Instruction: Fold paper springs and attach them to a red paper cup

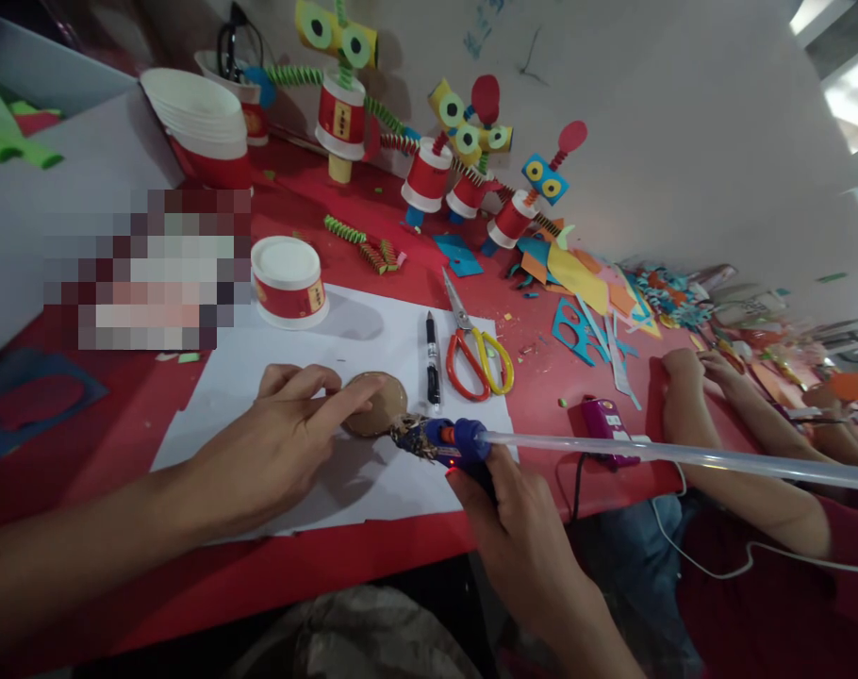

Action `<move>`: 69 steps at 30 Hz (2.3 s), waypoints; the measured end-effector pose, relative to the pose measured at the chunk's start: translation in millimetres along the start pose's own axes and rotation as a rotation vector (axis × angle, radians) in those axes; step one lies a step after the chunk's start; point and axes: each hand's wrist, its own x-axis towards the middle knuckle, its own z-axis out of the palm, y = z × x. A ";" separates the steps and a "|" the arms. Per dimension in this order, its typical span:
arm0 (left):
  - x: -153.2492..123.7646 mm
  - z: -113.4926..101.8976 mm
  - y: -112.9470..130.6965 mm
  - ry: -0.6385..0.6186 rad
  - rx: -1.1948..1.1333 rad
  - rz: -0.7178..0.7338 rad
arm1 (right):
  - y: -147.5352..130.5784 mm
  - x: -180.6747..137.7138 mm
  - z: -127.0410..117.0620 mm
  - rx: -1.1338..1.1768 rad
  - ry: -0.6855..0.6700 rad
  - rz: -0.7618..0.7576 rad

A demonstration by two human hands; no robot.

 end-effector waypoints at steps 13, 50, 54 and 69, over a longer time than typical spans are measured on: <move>-0.5 1.7 -2.5 0.050 0.013 0.023 | 5.3 11.2 -4.2 -0.044 0.044 -0.001; 0.2 2.1 -3.3 0.039 -0.010 0.029 | -0.2 3.8 -1.9 -0.096 0.068 0.003; 0.1 0.5 -2.7 0.027 -0.011 0.034 | -4.7 2.7 -0.1 -0.067 0.042 -0.007; -1.1 4.0 -4.4 0.076 -0.007 0.054 | 1.3 15.5 -5.4 -0.085 0.074 0.018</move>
